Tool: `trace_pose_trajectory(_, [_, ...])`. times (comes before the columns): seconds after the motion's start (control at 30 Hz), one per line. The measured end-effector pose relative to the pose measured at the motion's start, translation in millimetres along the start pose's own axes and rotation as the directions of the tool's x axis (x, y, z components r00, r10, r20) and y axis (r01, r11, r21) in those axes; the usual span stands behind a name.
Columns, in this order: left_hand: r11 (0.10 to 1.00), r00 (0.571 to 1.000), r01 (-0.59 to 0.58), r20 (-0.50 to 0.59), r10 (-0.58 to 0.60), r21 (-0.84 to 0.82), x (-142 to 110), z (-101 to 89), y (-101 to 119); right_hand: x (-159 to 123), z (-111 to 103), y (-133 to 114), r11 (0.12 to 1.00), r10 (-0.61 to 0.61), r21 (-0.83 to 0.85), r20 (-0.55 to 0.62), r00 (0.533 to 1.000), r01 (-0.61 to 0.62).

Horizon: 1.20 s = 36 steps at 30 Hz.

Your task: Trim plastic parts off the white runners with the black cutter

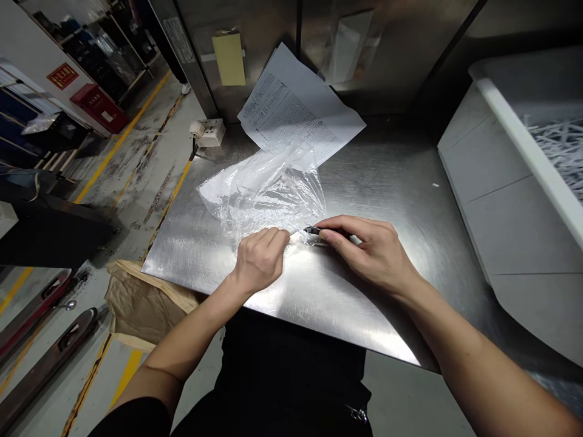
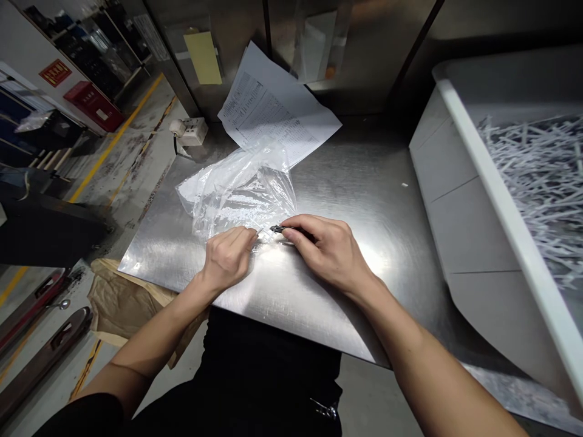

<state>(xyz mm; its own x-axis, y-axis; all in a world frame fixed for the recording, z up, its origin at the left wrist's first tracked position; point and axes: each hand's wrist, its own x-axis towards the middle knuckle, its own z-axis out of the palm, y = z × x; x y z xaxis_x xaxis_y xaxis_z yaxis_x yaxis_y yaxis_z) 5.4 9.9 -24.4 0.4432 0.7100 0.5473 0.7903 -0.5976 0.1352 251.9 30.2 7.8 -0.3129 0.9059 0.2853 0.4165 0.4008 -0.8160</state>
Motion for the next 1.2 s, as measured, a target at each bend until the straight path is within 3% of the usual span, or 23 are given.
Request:
trace_pose_trajectory(0.17, [0.999, 0.999, 0.036, 0.002, -0.036, 0.005, 0, -0.1, 0, -1, -4, -4, 0.994, 0.09, 0.06, 0.013, 0.996, -0.091])
trace_pose_trajectory(0.6, [0.999, 0.999, 0.038, -0.005, -0.037, 0.014, 3, -2.1, 2, -2, -6, -6, 0.999, -0.027, 0.039, 0.077, 0.997, 0.024])
trace_pose_trajectory(1.2, [0.996, 0.997, 0.055, 0.046, -0.059, 0.075, 1, 0.2, -2, -2, 6, 0, 0.998, 0.02, 0.064, 0.075, 0.997, -0.024])
